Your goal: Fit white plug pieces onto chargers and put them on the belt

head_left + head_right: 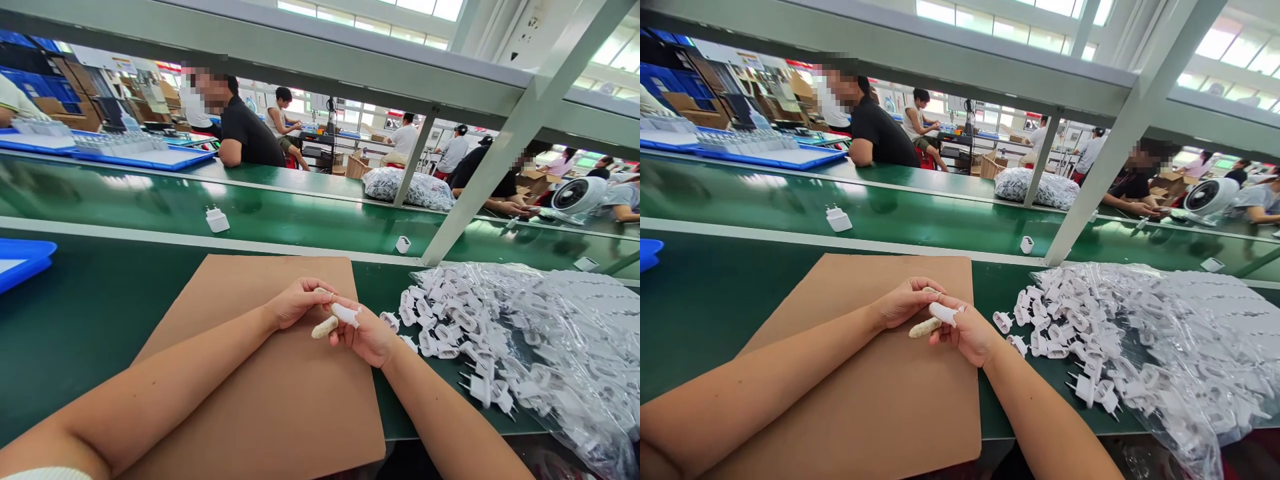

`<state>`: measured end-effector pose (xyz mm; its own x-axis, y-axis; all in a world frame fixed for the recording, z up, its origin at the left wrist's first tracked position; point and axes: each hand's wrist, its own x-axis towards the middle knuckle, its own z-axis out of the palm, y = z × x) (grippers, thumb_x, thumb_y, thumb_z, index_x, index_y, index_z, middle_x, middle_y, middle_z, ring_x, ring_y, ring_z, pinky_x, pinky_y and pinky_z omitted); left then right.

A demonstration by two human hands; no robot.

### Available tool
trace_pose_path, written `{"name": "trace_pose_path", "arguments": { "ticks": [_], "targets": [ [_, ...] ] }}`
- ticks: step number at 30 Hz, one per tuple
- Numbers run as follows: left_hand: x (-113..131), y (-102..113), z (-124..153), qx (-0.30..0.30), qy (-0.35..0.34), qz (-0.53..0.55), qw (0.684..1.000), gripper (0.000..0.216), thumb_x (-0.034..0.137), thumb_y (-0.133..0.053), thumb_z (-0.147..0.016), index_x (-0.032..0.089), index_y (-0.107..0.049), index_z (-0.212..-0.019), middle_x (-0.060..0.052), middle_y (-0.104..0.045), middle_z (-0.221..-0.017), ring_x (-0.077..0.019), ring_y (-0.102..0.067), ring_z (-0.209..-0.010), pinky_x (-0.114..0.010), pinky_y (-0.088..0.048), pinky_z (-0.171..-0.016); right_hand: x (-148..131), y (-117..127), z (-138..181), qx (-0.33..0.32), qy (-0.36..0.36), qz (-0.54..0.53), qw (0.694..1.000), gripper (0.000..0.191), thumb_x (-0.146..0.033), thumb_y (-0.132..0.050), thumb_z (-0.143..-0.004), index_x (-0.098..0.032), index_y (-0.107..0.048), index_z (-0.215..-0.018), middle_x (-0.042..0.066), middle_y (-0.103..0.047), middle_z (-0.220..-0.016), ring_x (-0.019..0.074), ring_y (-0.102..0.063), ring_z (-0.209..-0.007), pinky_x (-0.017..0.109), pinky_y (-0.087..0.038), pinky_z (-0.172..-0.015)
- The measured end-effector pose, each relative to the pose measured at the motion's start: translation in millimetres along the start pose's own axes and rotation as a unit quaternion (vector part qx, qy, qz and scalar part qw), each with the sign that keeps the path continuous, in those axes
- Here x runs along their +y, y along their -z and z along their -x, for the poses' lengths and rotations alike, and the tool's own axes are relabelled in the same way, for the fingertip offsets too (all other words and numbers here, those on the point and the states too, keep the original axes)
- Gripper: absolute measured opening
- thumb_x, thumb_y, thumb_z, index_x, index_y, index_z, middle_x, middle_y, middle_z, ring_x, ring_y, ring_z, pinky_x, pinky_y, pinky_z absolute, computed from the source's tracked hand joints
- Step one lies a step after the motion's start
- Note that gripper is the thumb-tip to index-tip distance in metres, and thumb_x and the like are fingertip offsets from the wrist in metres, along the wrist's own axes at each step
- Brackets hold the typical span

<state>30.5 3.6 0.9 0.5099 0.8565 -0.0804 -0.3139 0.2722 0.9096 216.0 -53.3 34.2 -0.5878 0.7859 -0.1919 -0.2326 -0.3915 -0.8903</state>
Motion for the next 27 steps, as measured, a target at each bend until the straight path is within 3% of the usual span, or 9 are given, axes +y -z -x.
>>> {"name": "trace_pose_path", "arguments": {
  "ticks": [8, 14, 18, 22, 24, 27],
  "targets": [
    [-1.1, 0.1, -0.9, 0.009, -0.018, 0.009, 1.000, 0.038, 0.038, -0.098, -0.062, 0.015, -0.077, -0.083, -0.004, -0.071, -0.069, -0.0183, -0.069, -0.068, -0.028, -0.056, -0.067, -1.5, -1.8, 0.6, 0.006, 0.020, -0.006, 1.000, 0.050, -0.057, -0.086, -0.071, -0.020, -0.070, -0.101, 0.001, -0.071, -0.082, 0.0092, -0.058, -0.062, 0.023, -0.040, -0.064],
    [-0.2, 2.9, -3.1, -0.004, -0.011, 0.029, 1.000, 0.038, 0.037, -0.095, -0.066, 0.015, -0.079, -0.092, -0.007, -0.077, -0.084, -0.0191, -0.070, -0.075, -0.030, -0.057, -0.075, -5.2, -0.8, 3.0, 0.032, 0.036, 0.050, 0.998, 0.058, -0.054, -0.083, -0.076, -0.020, -0.071, -0.121, 0.004, -0.075, -0.085, 0.0138, -0.065, -0.072, 0.027, -0.047, -0.071],
    [0.5, 5.4, -6.6, 0.026, -0.017, 0.033, 0.999, 0.045, 0.034, -0.094, -0.066, 0.015, -0.081, -0.104, -0.007, -0.076, -0.084, -0.0178, -0.070, -0.080, -0.026, -0.056, -0.079, -21.7, 7.0, 10.9, 0.157, 0.121, 0.112, 0.974, 0.059, -0.038, -0.085, -0.069, -0.021, -0.074, -0.124, 0.003, -0.078, -0.089, 0.0156, -0.067, -0.080, 0.031, -0.051, -0.080],
    [2.5, 6.3, -6.0, 0.053, -0.015, 0.010, 0.998, 0.043, 0.036, -0.094, -0.066, 0.015, -0.083, -0.101, -0.007, -0.075, -0.081, -0.0173, -0.068, -0.082, -0.025, -0.056, -0.081, -43.2, 21.7, 22.1, 0.305, 0.233, 0.188, 0.904, 0.028, -0.035, -0.083, -0.065, -0.021, -0.082, -0.088, 0.005, -0.080, -0.100, 0.0188, -0.066, -0.089, 0.031, -0.050, -0.079],
    [3.8, 6.2, -4.7, 0.061, -0.015, 0.003, 0.998, 0.042, 0.038, -0.094, -0.064, 0.016, -0.084, -0.098, -0.007, -0.075, -0.082, -0.0172, -0.067, -0.084, -0.024, -0.056, -0.082, -49.2, 29.4, 25.5, 0.362, 0.248, 0.216, 0.872, 0.022, -0.038, -0.081, -0.067, -0.020, -0.081, -0.081, 0.004, -0.079, -0.094, 0.0199, -0.066, -0.089, 0.031, -0.049, -0.076],
    [5.3, 5.4, -3.3, 0.066, -0.014, -0.006, 0.998, 0.042, 0.041, -0.094, -0.062, 0.016, -0.084, -0.095, -0.007, -0.074, -0.082, -0.0177, -0.067, -0.084, -0.024, -0.056, -0.082, -51.3, 38.5, 26.4, 0.402, 0.223, 0.248, 0.853, 0.027, -0.045, -0.074, -0.076, -0.020, -0.082, -0.085, 0.003, -0.076, -0.083, 0.0190, -0.066, -0.082, 0.030, -0.047, -0.072]
  ]
}}
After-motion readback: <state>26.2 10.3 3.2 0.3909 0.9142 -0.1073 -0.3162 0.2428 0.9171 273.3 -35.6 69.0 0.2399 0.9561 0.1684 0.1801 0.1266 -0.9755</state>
